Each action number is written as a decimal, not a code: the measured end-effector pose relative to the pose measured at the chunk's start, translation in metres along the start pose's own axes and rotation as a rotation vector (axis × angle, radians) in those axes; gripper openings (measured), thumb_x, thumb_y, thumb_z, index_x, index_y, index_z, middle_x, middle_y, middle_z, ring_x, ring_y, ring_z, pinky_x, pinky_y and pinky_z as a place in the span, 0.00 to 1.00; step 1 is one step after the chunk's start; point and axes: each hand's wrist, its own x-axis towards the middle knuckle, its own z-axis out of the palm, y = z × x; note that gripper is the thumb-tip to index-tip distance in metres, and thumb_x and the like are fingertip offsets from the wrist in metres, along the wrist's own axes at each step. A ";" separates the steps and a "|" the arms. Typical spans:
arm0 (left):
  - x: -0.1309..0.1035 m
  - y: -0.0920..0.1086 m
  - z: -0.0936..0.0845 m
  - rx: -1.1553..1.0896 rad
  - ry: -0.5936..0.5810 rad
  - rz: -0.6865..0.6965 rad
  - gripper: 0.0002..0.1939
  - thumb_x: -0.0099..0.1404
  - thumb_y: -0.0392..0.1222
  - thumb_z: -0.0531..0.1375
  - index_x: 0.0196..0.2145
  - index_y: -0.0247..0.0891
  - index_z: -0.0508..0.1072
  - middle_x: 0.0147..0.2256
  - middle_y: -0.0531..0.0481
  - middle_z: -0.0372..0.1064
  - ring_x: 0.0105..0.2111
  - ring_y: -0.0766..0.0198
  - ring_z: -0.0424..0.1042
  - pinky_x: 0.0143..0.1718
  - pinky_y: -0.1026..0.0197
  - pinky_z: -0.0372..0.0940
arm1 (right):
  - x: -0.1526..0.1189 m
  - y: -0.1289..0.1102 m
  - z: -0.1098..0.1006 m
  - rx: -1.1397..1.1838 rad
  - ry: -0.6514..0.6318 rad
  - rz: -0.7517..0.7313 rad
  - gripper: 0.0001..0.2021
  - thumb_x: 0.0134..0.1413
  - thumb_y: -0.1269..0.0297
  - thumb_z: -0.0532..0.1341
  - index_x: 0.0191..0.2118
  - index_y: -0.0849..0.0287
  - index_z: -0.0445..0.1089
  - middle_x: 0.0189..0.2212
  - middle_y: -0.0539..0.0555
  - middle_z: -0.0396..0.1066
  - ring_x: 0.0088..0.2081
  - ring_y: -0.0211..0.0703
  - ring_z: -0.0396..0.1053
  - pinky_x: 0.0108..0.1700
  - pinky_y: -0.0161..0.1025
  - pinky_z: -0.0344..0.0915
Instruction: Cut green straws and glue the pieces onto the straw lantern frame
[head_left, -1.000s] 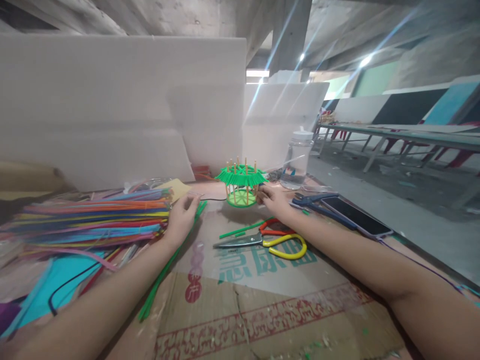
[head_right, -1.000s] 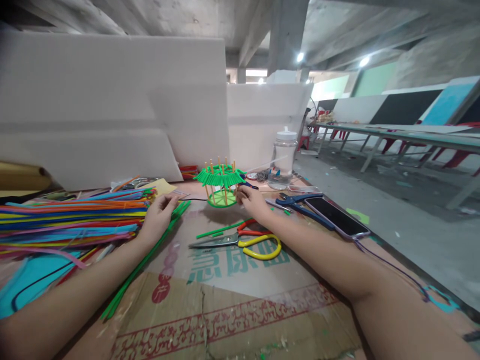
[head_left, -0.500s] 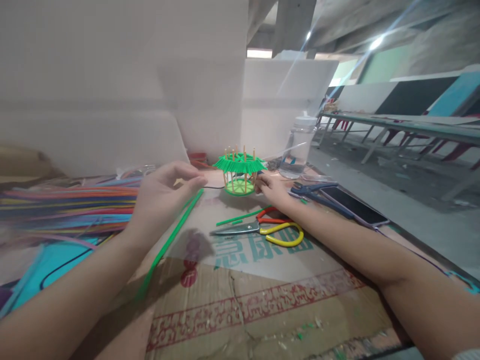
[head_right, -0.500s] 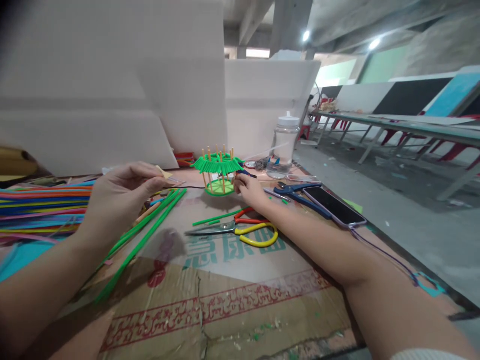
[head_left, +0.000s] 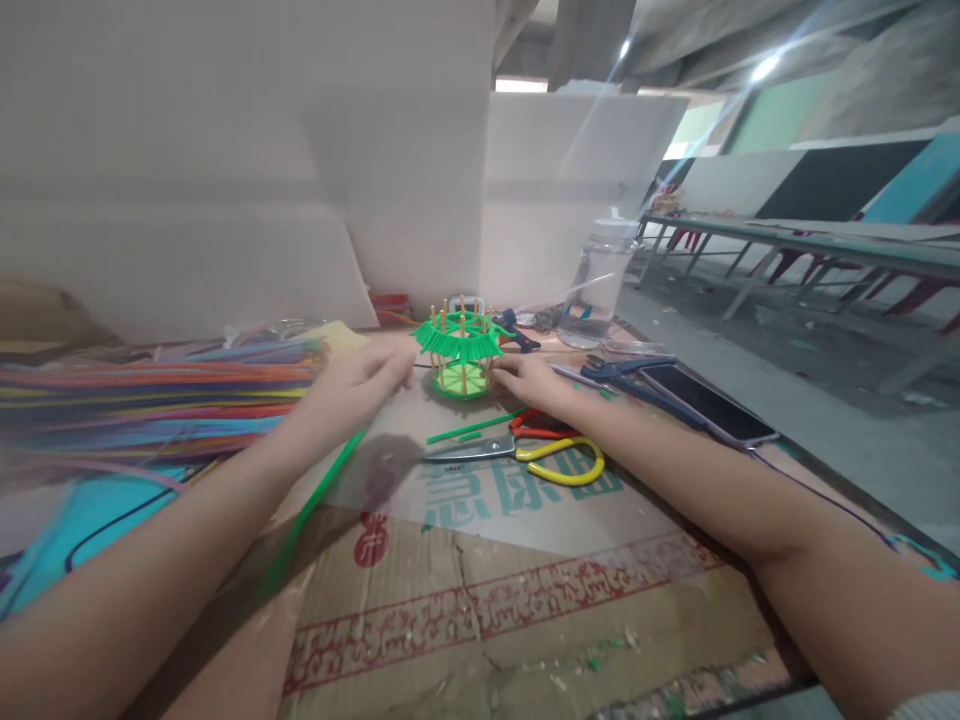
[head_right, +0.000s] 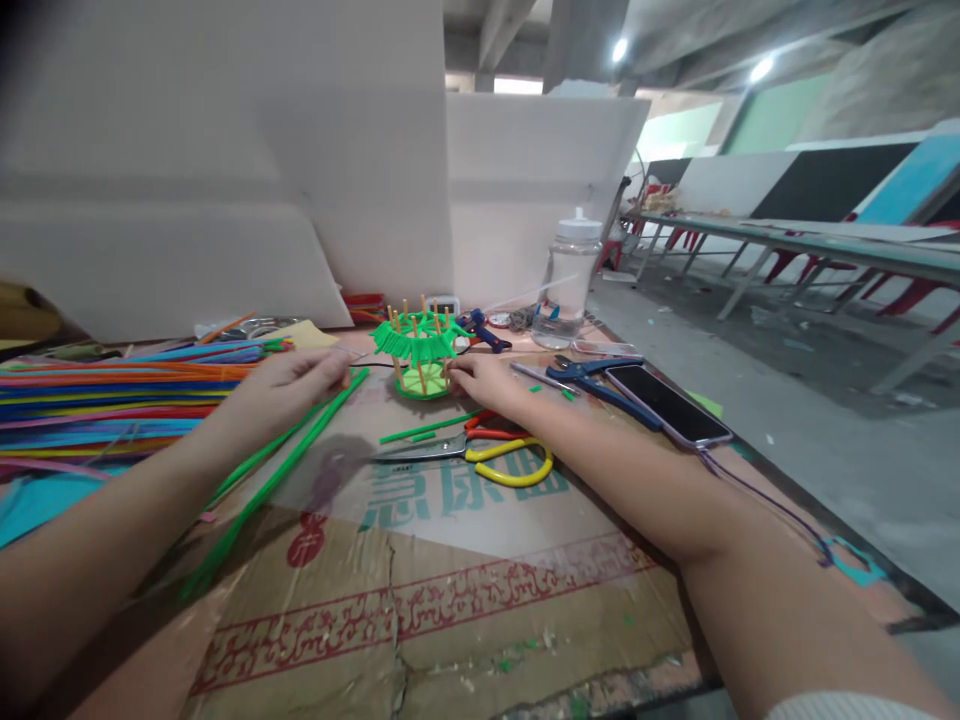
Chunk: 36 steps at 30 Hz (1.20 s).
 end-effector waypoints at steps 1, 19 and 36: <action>0.002 -0.010 0.003 0.123 -0.031 0.016 0.20 0.64 0.54 0.53 0.22 0.39 0.69 0.22 0.52 0.64 0.25 0.62 0.64 0.27 0.62 0.58 | 0.000 0.000 -0.001 -0.014 0.006 0.007 0.11 0.58 0.66 0.55 0.28 0.60 0.70 0.25 0.51 0.73 0.28 0.39 0.70 0.34 0.36 0.64; -0.013 -0.016 0.053 0.474 -0.352 0.313 0.13 0.68 0.41 0.54 0.38 0.42 0.79 0.37 0.47 0.76 0.40 0.57 0.72 0.42 0.58 0.63 | -0.060 -0.062 -0.031 -0.278 -0.380 -0.197 0.10 0.57 0.58 0.64 0.40 0.59 0.73 0.35 0.55 0.74 0.37 0.43 0.69 0.38 0.38 0.63; -0.013 -0.021 0.052 0.490 -0.397 0.176 0.09 0.65 0.41 0.55 0.34 0.40 0.76 0.35 0.48 0.75 0.35 0.58 0.71 0.36 0.59 0.62 | -0.069 -0.046 -0.058 -0.517 -0.505 -0.226 0.09 0.48 0.72 0.63 0.36 0.55 0.72 0.31 0.53 0.71 0.33 0.45 0.66 0.34 0.40 0.59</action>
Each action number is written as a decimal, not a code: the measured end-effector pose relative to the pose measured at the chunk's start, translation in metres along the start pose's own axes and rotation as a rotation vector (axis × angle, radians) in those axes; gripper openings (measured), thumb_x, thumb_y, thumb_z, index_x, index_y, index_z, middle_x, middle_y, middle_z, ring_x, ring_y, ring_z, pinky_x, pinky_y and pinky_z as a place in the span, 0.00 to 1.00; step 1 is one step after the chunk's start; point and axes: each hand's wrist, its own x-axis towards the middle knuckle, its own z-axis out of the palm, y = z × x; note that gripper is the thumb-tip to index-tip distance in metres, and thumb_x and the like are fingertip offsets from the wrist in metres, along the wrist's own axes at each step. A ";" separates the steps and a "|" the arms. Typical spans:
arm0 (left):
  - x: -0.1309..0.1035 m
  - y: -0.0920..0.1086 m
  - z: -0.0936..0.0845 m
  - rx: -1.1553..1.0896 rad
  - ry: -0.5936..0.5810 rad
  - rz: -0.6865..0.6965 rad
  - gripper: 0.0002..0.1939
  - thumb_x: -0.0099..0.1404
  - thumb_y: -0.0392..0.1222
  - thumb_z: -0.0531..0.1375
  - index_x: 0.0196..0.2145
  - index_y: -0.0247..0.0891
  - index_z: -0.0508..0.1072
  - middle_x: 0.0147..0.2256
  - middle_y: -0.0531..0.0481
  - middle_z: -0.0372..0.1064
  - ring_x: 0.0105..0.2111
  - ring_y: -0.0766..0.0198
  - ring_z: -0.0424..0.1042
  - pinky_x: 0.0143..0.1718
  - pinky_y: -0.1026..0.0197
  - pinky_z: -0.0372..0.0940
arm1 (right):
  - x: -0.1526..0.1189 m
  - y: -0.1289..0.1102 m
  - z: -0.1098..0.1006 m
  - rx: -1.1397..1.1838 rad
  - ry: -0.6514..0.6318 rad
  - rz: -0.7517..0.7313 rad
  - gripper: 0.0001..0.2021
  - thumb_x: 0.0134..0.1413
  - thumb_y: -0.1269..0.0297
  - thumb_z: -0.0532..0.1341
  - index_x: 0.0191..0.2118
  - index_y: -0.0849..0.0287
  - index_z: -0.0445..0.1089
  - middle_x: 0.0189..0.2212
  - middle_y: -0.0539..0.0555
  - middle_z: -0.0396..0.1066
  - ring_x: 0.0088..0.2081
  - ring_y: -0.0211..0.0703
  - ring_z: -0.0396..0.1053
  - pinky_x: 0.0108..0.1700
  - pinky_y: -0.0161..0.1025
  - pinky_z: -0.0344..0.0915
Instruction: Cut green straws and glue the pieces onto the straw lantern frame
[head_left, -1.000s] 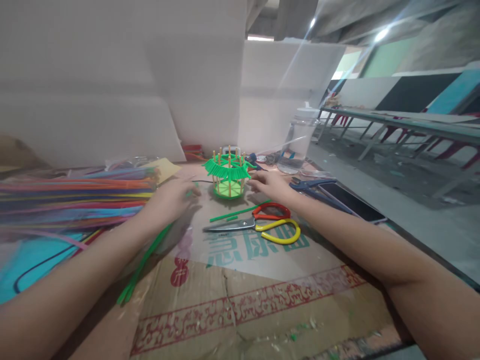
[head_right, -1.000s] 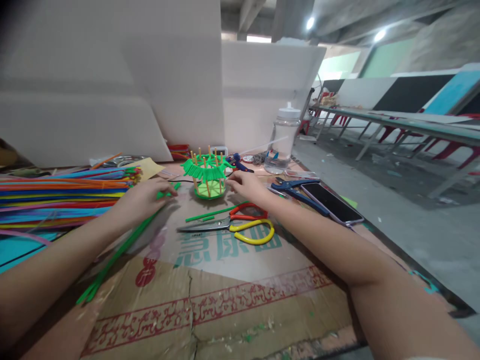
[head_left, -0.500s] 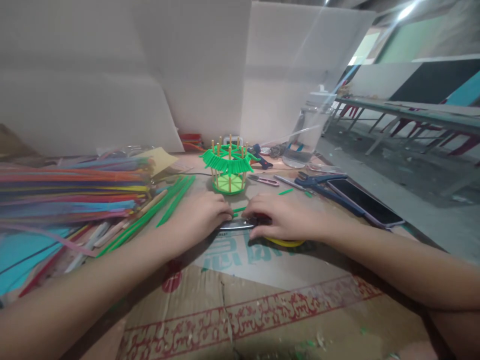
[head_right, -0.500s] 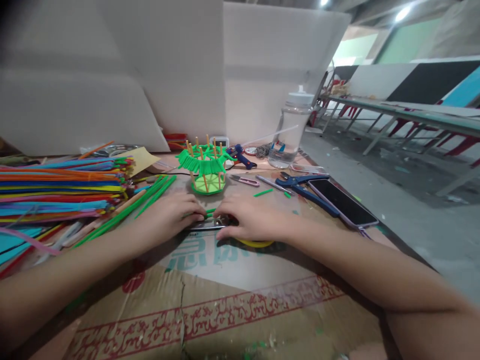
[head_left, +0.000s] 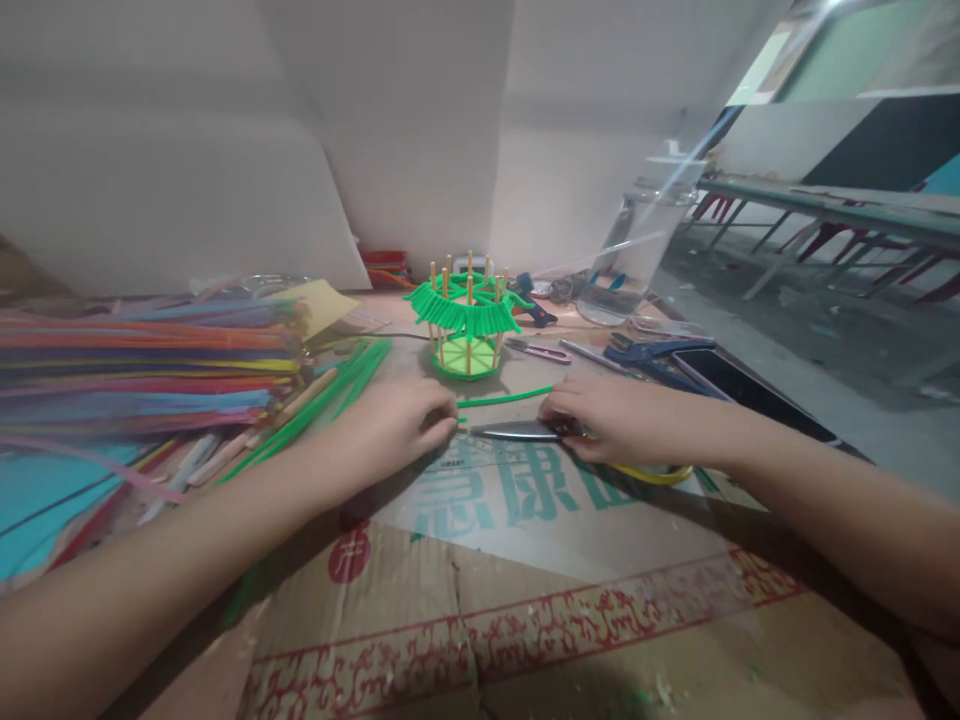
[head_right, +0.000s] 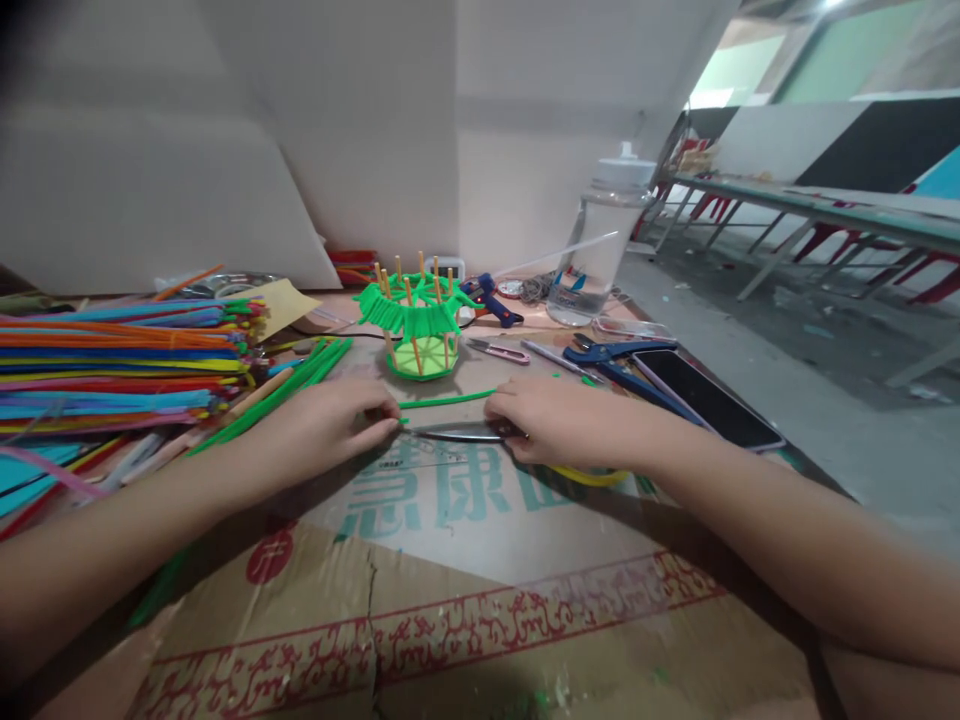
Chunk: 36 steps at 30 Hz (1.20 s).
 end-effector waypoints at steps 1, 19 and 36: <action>-0.004 0.000 0.000 -0.026 -0.019 0.029 0.09 0.66 0.41 0.55 0.34 0.40 0.75 0.35 0.48 0.74 0.35 0.59 0.71 0.37 0.59 0.62 | -0.001 0.005 -0.002 -0.009 -0.018 0.027 0.08 0.47 0.73 0.63 0.35 0.55 0.72 0.31 0.53 0.71 0.32 0.45 0.66 0.33 0.40 0.58; -0.023 0.017 0.002 -0.347 0.178 -0.092 0.06 0.65 0.41 0.56 0.34 0.42 0.73 0.32 0.52 0.75 0.32 0.61 0.72 0.34 0.61 0.63 | 0.060 -0.050 0.035 0.224 0.301 0.003 0.06 0.61 0.66 0.59 0.39 0.57 0.74 0.33 0.53 0.76 0.34 0.42 0.71 0.35 0.37 0.60; -0.029 0.003 -0.020 -0.255 -0.366 -0.018 0.23 0.53 0.54 0.67 0.42 0.41 0.69 0.42 0.47 0.67 0.41 0.55 0.66 0.39 0.58 0.60 | 0.052 -0.024 0.045 1.314 0.208 0.111 0.11 0.63 0.55 0.56 0.38 0.55 0.56 0.25 0.43 0.61 0.24 0.33 0.62 0.35 0.41 0.70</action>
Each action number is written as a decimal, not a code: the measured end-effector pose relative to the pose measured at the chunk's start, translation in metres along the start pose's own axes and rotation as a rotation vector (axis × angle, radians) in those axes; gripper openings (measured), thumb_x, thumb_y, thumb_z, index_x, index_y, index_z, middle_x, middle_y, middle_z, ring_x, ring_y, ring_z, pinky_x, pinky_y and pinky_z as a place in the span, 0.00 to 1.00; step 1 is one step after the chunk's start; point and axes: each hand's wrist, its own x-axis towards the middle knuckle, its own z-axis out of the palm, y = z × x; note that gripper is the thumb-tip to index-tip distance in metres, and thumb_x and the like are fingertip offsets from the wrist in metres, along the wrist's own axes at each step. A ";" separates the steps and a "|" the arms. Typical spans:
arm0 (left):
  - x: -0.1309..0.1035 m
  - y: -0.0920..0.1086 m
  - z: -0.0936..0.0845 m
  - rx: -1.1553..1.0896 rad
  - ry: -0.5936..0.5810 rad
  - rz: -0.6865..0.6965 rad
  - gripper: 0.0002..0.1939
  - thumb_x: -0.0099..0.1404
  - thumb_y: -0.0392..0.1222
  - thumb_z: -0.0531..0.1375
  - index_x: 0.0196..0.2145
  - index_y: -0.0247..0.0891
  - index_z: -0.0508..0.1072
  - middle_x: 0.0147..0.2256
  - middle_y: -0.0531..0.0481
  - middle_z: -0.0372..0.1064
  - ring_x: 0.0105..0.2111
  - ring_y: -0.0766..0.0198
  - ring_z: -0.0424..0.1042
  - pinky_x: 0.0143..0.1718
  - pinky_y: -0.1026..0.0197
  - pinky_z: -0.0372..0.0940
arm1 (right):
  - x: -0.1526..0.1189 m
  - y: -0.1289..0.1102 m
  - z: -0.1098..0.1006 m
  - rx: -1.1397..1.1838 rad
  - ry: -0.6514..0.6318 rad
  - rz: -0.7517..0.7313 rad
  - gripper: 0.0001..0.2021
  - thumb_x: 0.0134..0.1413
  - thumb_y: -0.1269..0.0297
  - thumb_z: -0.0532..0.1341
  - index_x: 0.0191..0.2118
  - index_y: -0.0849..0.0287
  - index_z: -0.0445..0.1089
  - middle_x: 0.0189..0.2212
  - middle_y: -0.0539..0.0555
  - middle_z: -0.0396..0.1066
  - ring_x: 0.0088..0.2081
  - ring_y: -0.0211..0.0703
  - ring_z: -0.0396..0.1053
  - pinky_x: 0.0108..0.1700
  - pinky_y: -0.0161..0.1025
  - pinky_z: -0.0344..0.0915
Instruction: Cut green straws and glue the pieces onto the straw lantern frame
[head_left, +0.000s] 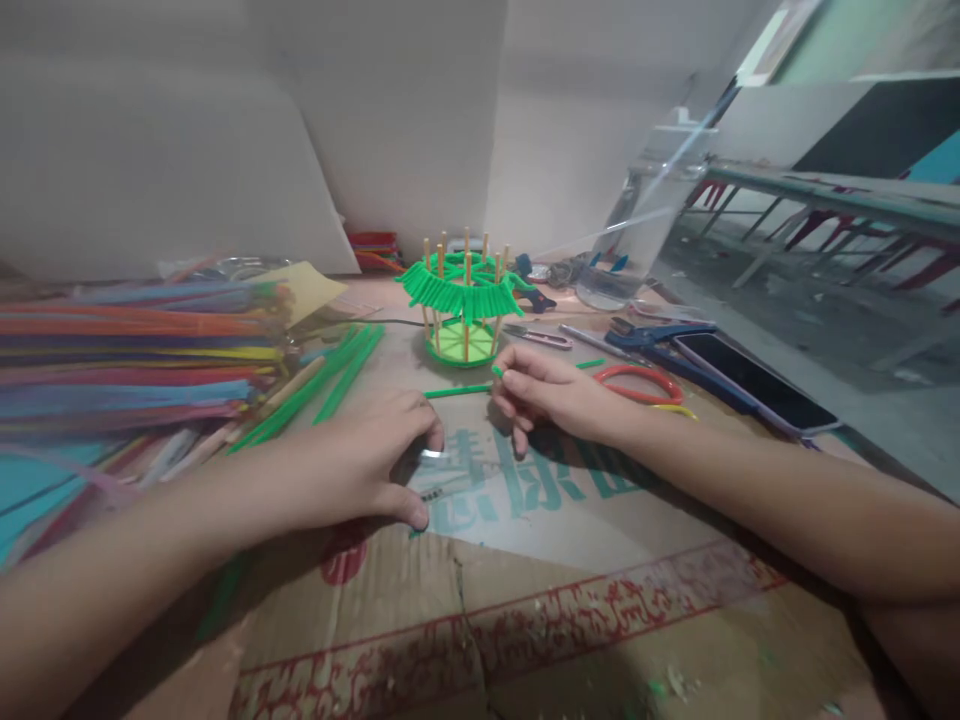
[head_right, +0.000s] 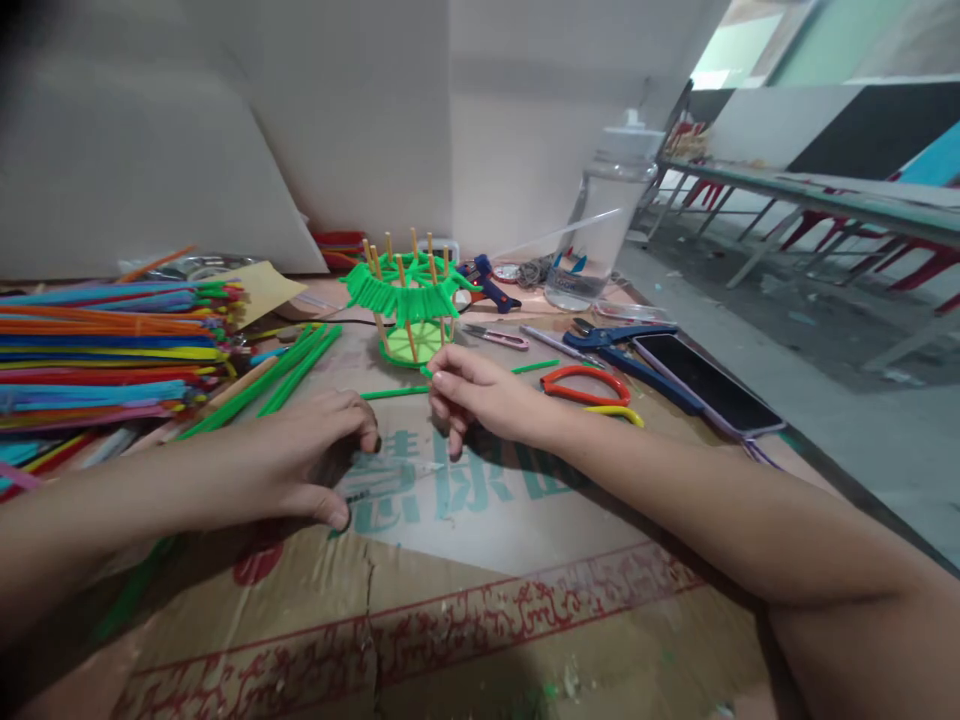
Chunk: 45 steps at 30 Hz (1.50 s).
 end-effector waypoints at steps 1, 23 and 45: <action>-0.001 0.000 -0.003 -0.047 -0.042 -0.008 0.21 0.54 0.52 0.66 0.41 0.41 0.68 0.40 0.48 0.67 0.39 0.56 0.66 0.37 0.59 0.60 | 0.000 0.000 0.000 0.060 0.008 -0.009 0.12 0.63 0.54 0.57 0.38 0.55 0.56 0.25 0.43 0.61 0.22 0.31 0.60 0.34 0.41 0.70; 0.025 0.013 0.028 -0.662 0.438 -0.158 0.13 0.62 0.50 0.61 0.37 0.38 0.70 0.27 0.55 0.67 0.25 0.67 0.66 0.25 0.66 0.60 | -0.017 -0.004 0.020 -0.790 0.225 -0.255 0.02 0.64 0.69 0.53 0.38 0.57 0.61 0.25 0.47 0.69 0.26 0.36 0.68 0.29 0.32 0.62; 0.027 0.019 0.035 -0.925 0.383 -0.130 0.13 0.66 0.46 0.55 0.37 0.34 0.74 0.32 0.47 0.74 0.30 0.64 0.72 0.32 0.61 0.69 | -0.008 -0.012 0.016 -1.287 0.251 -0.472 0.09 0.64 0.66 0.55 0.37 0.63 0.71 0.29 0.56 0.74 0.31 0.44 0.68 0.37 0.39 0.60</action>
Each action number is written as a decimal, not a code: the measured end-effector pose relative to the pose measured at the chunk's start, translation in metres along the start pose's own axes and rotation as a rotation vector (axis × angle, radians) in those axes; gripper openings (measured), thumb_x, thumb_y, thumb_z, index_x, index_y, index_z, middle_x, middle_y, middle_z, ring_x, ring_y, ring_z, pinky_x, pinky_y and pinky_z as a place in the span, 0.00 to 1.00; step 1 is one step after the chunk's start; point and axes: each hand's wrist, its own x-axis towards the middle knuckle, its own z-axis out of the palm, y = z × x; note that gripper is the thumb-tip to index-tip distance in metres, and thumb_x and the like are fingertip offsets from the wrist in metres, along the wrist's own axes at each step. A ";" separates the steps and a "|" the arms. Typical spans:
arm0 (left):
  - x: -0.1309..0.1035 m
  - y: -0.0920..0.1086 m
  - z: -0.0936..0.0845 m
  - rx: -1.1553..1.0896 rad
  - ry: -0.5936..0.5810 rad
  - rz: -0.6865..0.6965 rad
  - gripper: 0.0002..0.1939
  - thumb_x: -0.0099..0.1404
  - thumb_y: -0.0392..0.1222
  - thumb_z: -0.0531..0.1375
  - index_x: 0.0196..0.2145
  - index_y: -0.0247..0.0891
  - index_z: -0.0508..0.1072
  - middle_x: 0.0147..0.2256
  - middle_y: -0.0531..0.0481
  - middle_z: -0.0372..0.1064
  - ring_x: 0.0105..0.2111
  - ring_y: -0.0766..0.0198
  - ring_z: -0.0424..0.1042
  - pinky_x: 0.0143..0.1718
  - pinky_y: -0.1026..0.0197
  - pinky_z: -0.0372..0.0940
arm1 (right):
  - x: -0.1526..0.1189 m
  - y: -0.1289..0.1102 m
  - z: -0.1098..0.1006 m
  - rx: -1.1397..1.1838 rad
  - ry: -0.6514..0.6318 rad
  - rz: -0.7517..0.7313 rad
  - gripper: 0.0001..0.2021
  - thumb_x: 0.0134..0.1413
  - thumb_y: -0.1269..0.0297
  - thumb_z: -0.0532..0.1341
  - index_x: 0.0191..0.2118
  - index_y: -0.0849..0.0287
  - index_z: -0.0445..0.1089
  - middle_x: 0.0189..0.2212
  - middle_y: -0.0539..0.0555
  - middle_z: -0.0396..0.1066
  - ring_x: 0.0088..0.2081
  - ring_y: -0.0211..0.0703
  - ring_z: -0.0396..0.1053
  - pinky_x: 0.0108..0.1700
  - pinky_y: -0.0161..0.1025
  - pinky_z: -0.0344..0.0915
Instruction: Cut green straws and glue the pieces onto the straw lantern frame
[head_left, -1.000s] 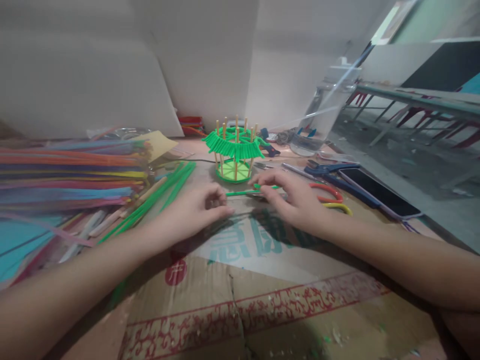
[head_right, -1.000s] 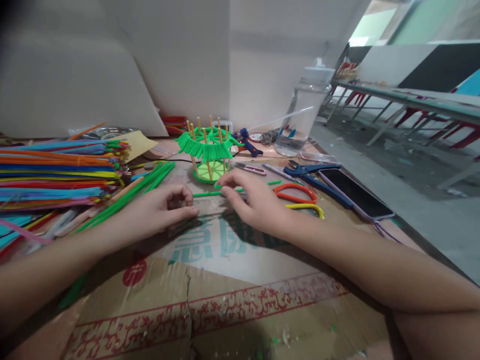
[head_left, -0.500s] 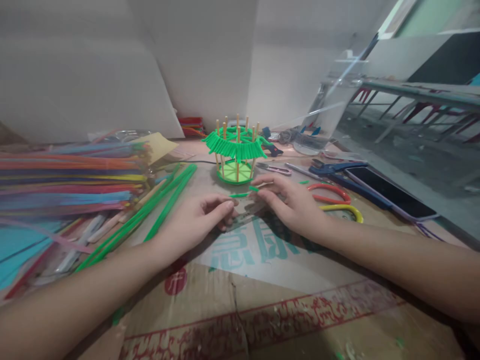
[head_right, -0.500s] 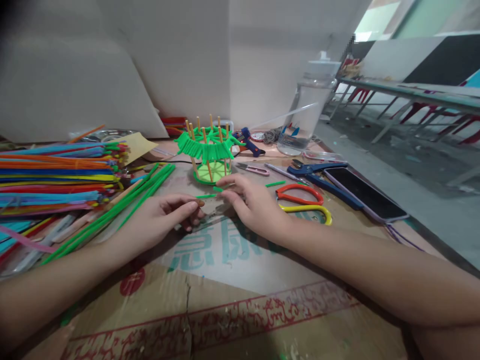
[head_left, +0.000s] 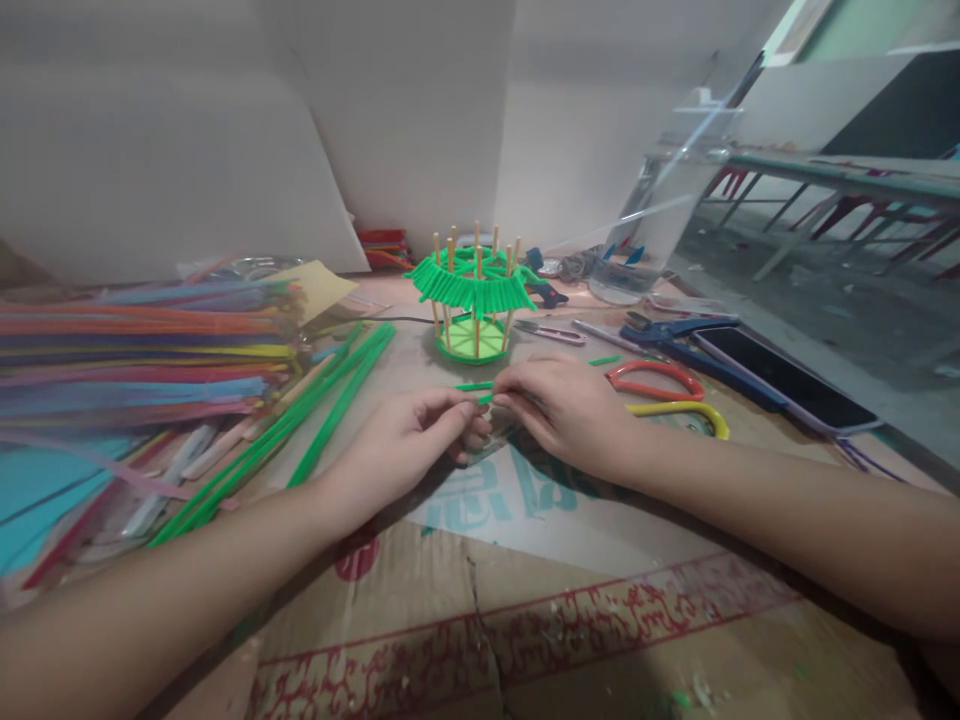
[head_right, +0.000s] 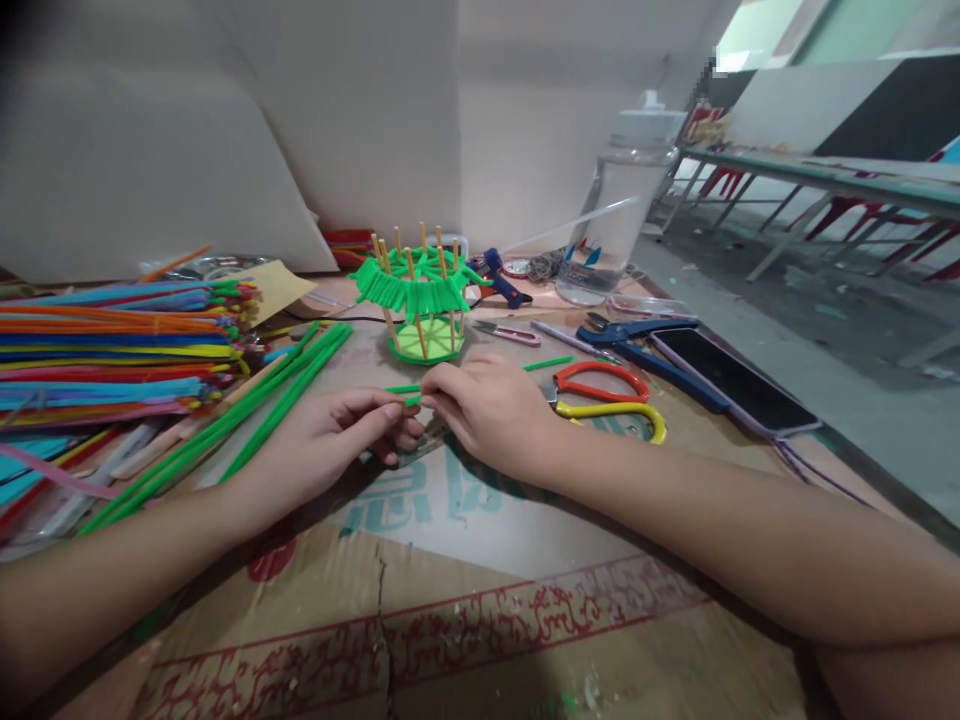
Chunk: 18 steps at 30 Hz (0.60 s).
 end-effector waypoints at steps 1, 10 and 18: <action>0.000 0.001 0.000 -0.007 0.001 -0.002 0.13 0.66 0.46 0.55 0.37 0.34 0.74 0.32 0.47 0.74 0.30 0.64 0.73 0.33 0.61 0.69 | 0.000 -0.001 0.000 -0.004 -0.009 -0.006 0.09 0.64 0.66 0.54 0.38 0.63 0.71 0.29 0.56 0.74 0.31 0.44 0.68 0.37 0.39 0.59; 0.001 -0.005 -0.002 0.094 -0.039 0.064 0.12 0.66 0.47 0.58 0.34 0.35 0.75 0.32 0.49 0.75 0.33 0.65 0.72 0.38 0.62 0.66 | 0.000 -0.003 0.000 0.075 -0.042 0.028 0.09 0.63 0.68 0.53 0.42 0.62 0.70 0.32 0.56 0.76 0.32 0.43 0.70 0.35 0.37 0.60; -0.001 -0.002 0.003 -0.062 -0.002 -0.054 0.10 0.63 0.45 0.59 0.35 0.35 0.72 0.26 0.52 0.70 0.26 0.68 0.69 0.27 0.66 0.63 | -0.004 -0.001 0.000 0.090 0.007 -0.026 0.09 0.62 0.70 0.53 0.42 0.61 0.69 0.31 0.55 0.76 0.31 0.42 0.70 0.34 0.36 0.61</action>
